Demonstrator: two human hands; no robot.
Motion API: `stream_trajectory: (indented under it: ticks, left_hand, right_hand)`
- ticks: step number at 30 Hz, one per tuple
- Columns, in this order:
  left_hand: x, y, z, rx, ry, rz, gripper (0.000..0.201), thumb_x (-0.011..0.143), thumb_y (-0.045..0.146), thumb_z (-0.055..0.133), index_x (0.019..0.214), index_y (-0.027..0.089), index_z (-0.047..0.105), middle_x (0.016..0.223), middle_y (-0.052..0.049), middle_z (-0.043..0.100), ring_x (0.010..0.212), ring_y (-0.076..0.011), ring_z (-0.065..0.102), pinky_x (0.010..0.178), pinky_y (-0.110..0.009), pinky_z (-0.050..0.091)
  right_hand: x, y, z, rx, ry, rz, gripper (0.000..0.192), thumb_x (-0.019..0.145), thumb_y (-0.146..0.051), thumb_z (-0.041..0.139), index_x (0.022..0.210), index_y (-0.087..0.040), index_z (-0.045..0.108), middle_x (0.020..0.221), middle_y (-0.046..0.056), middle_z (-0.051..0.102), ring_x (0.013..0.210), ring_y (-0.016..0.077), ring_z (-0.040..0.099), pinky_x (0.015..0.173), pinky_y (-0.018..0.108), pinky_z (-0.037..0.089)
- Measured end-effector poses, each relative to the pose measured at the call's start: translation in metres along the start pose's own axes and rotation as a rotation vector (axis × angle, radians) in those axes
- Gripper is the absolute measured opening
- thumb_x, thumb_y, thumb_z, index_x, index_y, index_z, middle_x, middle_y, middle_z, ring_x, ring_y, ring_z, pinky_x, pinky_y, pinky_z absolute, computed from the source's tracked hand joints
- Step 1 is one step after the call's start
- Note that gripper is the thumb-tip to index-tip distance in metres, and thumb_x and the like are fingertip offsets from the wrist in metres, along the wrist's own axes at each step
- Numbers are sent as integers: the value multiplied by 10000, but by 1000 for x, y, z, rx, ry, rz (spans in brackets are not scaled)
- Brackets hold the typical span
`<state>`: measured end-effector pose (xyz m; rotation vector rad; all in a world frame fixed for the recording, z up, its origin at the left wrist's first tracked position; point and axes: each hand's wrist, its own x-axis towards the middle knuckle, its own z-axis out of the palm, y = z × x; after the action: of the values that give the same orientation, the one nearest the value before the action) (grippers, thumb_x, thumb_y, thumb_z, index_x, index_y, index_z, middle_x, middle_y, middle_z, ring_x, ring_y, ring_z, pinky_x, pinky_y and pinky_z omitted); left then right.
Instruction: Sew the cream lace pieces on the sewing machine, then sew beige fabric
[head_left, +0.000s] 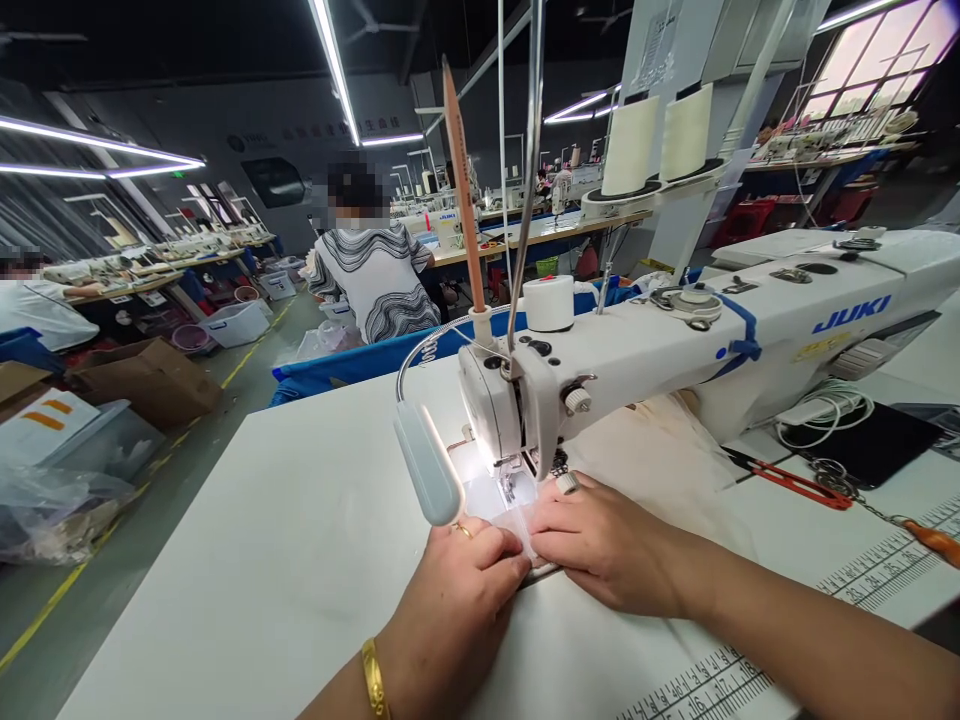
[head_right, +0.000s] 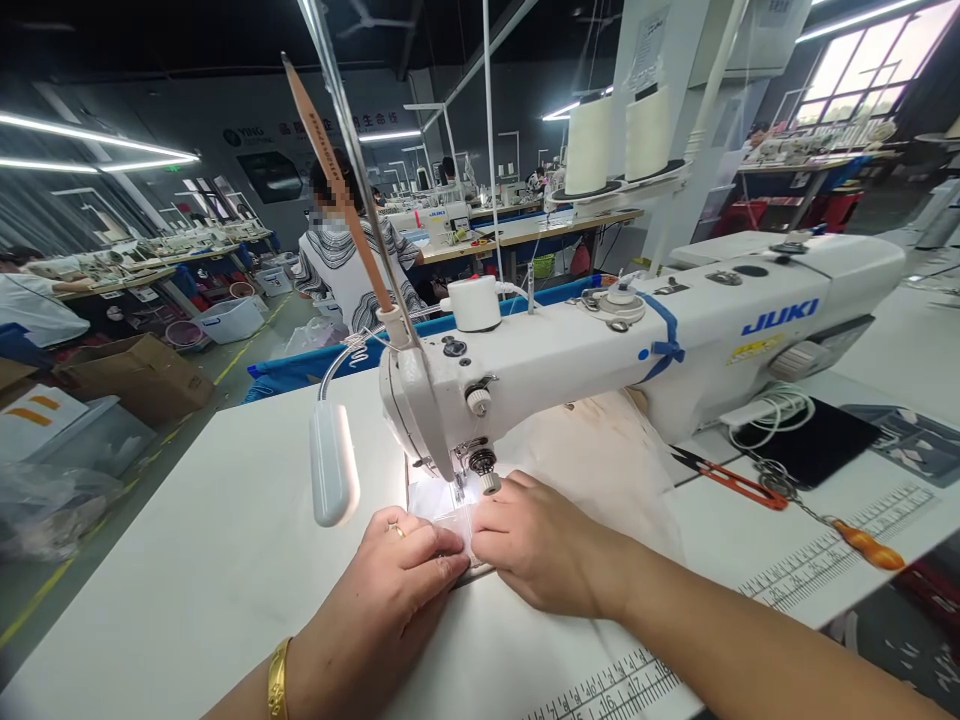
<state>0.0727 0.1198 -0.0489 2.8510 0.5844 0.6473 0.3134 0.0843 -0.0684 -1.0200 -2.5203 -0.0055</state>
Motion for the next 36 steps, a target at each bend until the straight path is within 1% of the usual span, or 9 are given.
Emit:
stream_trajectory:
  ticks: [7,10,14,18,25,29,32,34,36]
  left_hand:
    - [5,-8,1,55,3,-18,338,968,24,431,878,182,715,906,-46,759,788,-212,662,769,-418,496]
    - [7,-14,1,70,33,-10,340,1004,52,433,933,183,738,924,-47,772,802,-214,668,754,-398,504]
    - [11,-21,1,93,53,-1,345,1034,70,429,987,187,750,981,-40,793,841,-211,689,791,-391,532]
    - [14,-26,2,121,46,-23,355,1046,101,427,1006,205,764,1014,-42,804,864,-220,705,790,-391,559]
    - [18,-32,4,92,74,-76,321,1022,115,455,1005,217,759,1007,-53,802,882,-231,729,753,-382,587]
    - [18,-30,7,131,104,-46,295,1014,117,468,1030,211,747,1078,-69,798,934,-259,728,818,-426,584]
    - [16,-23,-2,166,86,-55,286,994,111,471,1084,216,721,1143,-90,775,975,-273,712,842,-438,575]
    - [11,-20,-17,220,39,-101,263,974,121,471,1057,218,700,1082,-100,757,895,-273,690,747,-409,560]
    - [-1,-22,-37,334,-27,-178,242,971,148,453,956,222,682,961,-101,727,782,-277,649,639,-387,510]
  right_hand:
    - [4,0,0,-15,-8,79,218,895,-33,505,930,-199,642,958,60,705,890,238,553,812,376,397]
    - [5,2,2,-3,-32,116,269,871,-16,511,997,-201,659,986,72,704,926,249,559,840,381,410]
    - [8,3,5,-28,-52,184,271,846,-15,520,986,-191,671,1026,68,717,888,249,527,834,385,417]
    - [12,3,5,-63,-45,256,306,867,-44,523,1070,-182,705,1166,71,742,898,262,526,855,409,443]
    - [17,1,5,-44,-21,370,470,866,-58,546,1296,-169,699,1348,136,699,1106,301,594,947,429,505]
    - [18,1,6,-34,4,364,500,850,-51,535,1305,-175,703,1417,120,678,1157,302,595,983,434,516]
    - [18,1,6,-40,10,364,501,836,-39,527,1280,-184,707,1398,98,695,1130,289,604,964,411,519]
    - [16,2,6,-50,17,361,481,841,-37,520,1259,-184,706,1366,99,709,1090,284,611,939,408,524]
    - [12,4,8,-58,37,336,453,859,-30,496,1233,-179,704,1322,109,722,1038,284,621,902,416,532]
